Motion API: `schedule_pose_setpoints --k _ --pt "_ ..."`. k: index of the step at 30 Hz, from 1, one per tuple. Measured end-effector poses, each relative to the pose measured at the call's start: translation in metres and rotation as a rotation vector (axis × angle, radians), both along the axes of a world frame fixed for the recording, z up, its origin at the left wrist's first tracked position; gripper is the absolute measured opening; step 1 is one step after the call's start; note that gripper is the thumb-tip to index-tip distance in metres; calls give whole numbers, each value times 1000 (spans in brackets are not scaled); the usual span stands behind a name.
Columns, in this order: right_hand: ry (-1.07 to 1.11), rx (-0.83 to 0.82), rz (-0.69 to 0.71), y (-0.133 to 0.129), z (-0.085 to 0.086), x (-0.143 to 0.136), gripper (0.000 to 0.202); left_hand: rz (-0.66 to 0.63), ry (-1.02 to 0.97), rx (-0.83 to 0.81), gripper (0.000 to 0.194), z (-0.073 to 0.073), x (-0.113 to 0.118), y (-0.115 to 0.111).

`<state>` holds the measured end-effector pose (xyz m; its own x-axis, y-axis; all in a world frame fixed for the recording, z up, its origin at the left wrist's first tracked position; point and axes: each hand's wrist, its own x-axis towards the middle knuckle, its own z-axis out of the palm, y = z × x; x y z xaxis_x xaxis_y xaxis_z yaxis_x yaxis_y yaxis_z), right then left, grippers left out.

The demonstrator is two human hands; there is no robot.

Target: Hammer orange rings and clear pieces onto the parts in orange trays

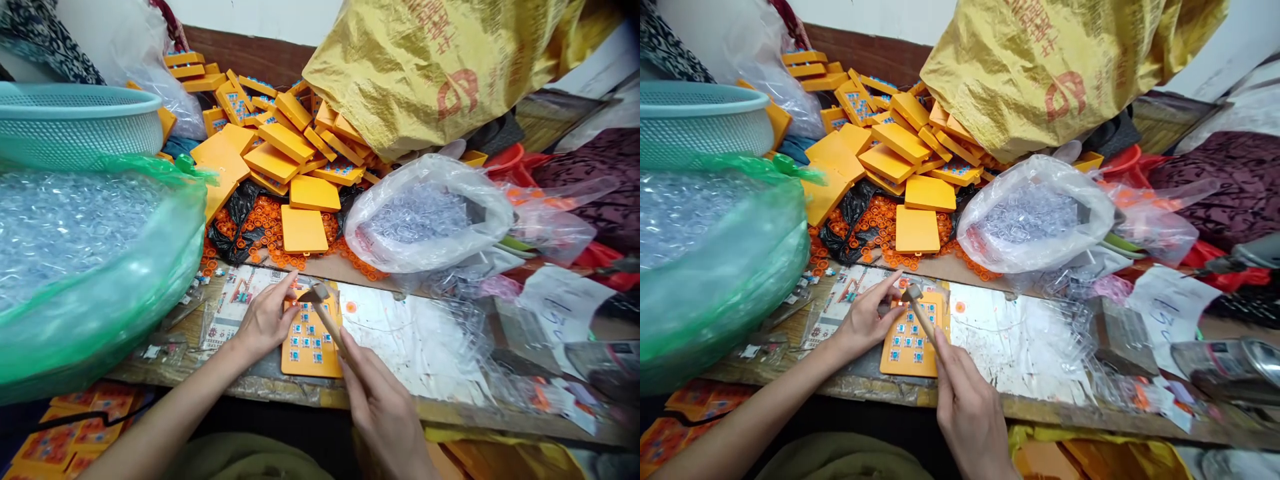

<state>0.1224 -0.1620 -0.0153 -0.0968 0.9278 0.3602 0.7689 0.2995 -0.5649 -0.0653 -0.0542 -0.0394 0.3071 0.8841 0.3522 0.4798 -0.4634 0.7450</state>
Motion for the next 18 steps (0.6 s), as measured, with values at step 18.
schedule_pose_setpoints --k 18 --pt "444 -145 -331 -4 -11 -3 42 51 -4 -239 27 11 -6 31"
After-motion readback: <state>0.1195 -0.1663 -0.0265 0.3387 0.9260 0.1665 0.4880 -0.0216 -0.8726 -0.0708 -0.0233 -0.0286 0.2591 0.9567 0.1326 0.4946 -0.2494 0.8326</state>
